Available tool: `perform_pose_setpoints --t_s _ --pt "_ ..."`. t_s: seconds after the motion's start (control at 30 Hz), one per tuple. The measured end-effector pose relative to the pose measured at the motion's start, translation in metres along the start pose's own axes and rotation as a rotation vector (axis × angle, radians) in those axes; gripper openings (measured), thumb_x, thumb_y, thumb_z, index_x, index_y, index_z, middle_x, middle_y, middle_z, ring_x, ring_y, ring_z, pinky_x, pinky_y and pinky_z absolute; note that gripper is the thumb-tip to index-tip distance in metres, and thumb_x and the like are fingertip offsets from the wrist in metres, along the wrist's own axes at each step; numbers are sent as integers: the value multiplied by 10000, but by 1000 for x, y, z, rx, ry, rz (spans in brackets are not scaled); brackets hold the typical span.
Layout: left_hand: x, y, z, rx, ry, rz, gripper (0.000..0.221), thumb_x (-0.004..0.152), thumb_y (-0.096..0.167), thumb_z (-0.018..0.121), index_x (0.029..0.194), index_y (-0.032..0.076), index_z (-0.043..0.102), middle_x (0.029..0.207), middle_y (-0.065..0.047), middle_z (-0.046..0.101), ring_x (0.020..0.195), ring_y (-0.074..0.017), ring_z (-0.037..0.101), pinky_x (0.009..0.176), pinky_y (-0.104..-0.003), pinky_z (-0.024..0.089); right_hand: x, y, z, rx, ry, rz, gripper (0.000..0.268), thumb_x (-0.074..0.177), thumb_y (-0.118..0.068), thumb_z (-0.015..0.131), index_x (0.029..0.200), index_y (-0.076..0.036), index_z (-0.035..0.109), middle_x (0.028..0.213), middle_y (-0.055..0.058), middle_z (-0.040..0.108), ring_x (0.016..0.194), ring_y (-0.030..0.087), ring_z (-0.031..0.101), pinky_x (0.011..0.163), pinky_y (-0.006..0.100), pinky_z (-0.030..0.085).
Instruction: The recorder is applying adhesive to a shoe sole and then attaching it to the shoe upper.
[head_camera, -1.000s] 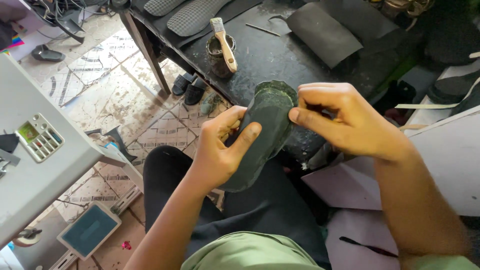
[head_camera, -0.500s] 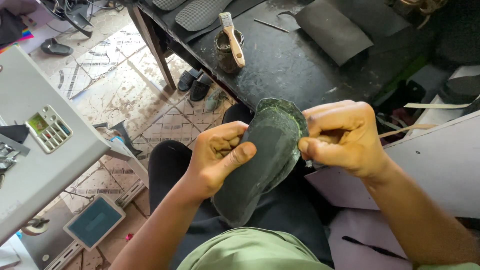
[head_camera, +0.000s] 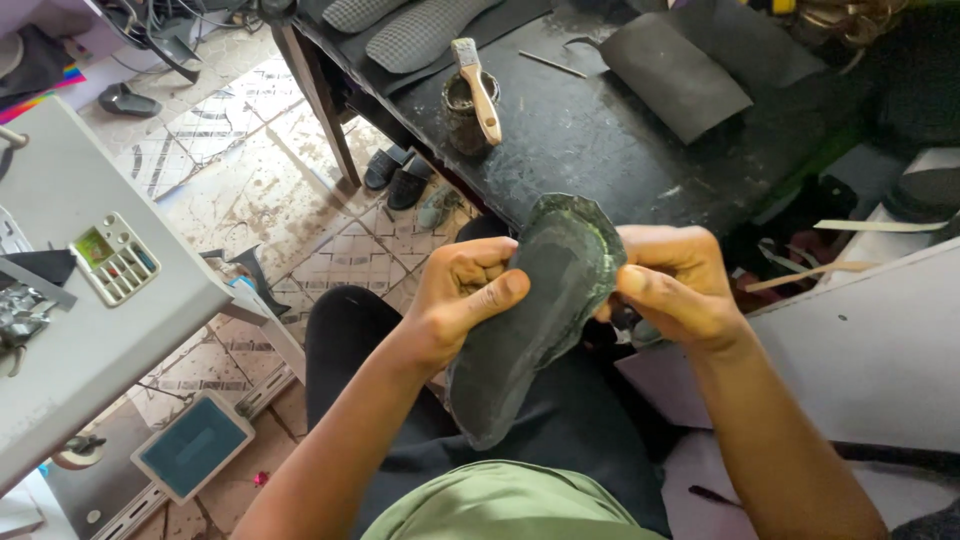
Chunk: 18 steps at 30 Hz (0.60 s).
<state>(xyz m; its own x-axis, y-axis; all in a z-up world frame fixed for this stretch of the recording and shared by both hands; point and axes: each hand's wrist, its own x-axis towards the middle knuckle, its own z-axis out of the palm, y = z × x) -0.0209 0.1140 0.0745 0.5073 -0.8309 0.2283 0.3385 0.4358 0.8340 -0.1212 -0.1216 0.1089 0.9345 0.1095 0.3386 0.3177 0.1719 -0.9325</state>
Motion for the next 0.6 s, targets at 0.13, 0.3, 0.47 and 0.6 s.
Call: perform_pose_setpoints --t_s 0.13,0.3,0.47,0.6 --pt "-3 -13 -10 162 123 42 383 1031 206 726 1250 -95 635 982 -40 646 893 -68 588 789 -240 483 0 24 -8 489 -191 -2 769 966 -603 614 1137 145 657 1051 193 708 914 204 663 812 313 519" --pt "-1 1 2 213 110 -23 319 1014 192 685 1202 -63 655 1023 -40 719 921 -59 650 817 -228 527 -7 -3 8 38 -40 48 548 980 -392 659 1166 123 658 1057 93 671 924 110 606 795 253 491" --pt "-3 6 9 280 131 19 262 1033 142 671 1206 -54 647 1001 -31 707 918 -48 635 798 -220 518 -7 -13 16 -412 83 139 212 914 -74 681 1067 71 691 905 26 660 785 57 556 650 229 464" --pt "-5 14 15 328 164 17 261 1031 143 664 1201 -54 653 1004 -31 706 921 -48 635 806 -219 523 -9 -15 17 -443 85 102 119 939 -1 661 827 37 656 810 28 616 717 69 525 616 242 426"
